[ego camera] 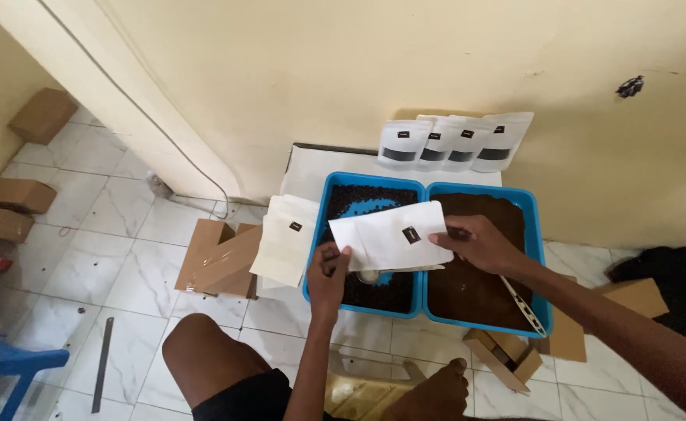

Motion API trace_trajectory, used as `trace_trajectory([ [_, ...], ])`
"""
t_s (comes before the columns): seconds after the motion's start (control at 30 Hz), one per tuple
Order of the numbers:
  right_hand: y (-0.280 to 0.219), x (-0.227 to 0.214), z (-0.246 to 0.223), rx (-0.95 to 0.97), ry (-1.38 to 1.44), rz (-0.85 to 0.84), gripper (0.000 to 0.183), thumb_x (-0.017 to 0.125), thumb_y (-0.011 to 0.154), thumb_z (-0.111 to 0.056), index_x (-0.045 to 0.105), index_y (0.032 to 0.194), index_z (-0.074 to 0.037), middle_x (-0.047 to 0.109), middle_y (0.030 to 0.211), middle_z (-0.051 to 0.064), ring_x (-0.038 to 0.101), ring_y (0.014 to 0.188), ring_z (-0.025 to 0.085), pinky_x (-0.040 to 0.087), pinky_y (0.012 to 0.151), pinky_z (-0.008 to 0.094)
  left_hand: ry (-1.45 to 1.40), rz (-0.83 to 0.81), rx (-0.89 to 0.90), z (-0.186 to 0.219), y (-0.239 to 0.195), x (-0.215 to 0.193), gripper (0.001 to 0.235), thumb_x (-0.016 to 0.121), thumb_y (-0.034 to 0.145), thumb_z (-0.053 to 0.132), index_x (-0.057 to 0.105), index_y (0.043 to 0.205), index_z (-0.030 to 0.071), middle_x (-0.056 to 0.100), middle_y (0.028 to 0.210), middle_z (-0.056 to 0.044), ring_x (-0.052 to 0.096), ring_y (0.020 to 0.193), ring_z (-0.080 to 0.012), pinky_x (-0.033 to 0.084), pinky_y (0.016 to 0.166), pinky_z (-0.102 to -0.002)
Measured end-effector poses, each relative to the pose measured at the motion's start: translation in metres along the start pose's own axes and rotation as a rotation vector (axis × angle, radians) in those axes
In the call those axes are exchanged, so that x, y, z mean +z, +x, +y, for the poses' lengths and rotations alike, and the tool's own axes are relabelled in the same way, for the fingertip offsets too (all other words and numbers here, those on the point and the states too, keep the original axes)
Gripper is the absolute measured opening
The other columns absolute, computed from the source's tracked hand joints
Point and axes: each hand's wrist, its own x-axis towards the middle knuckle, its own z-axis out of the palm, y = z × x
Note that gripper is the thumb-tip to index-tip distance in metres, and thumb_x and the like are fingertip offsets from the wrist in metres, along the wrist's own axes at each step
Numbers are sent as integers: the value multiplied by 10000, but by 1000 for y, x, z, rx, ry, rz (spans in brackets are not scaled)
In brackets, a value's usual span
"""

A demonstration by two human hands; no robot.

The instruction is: Scooping roasted coffee beans from a tray into a packaging bag using a small spoon.

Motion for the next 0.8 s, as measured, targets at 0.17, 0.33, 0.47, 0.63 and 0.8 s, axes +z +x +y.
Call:
trace_trajectory([
  [0.17,4,14,0,81,42,42,313,730,976,-225,781,1258,-97,687,718,133,558,585,170,518,578,335,34,58,90,5,7,2,323,692,1010,319,677,1242,96,714,1007,-122,662,920,-188,540,825,-430],
  [0.33,-1,26,4,81,95,62,218,734,989,-218,820,1128,-74,638,717,103,542,595,171,518,569,332,12,74,65,1,16,6,383,718,989,321,657,1287,88,710,1189,-167,691,1115,-271,563,938,-479],
  [0.47,-9,28,-4,105,66,79,245,712,994,-252,828,1075,-52,668,706,146,568,564,189,532,546,350,-22,-18,11,-29,34,2,474,759,959,390,647,1298,78,702,1124,-143,681,1032,-242,579,877,-443],
  [0.63,-11,29,36,149,243,44,384,610,1011,-347,796,1136,-35,648,769,133,588,578,234,575,598,425,-16,-73,-80,-59,41,-8,325,759,966,422,677,1080,130,668,850,-30,594,696,-129,517,671,-327],
  [0.8,-27,26,30,229,242,-128,492,488,970,-212,734,1366,-56,727,1291,157,617,902,278,576,649,405,-120,-310,-79,-36,37,-31,291,691,1014,404,591,1025,131,661,850,-19,567,783,-104,481,717,-274],
])
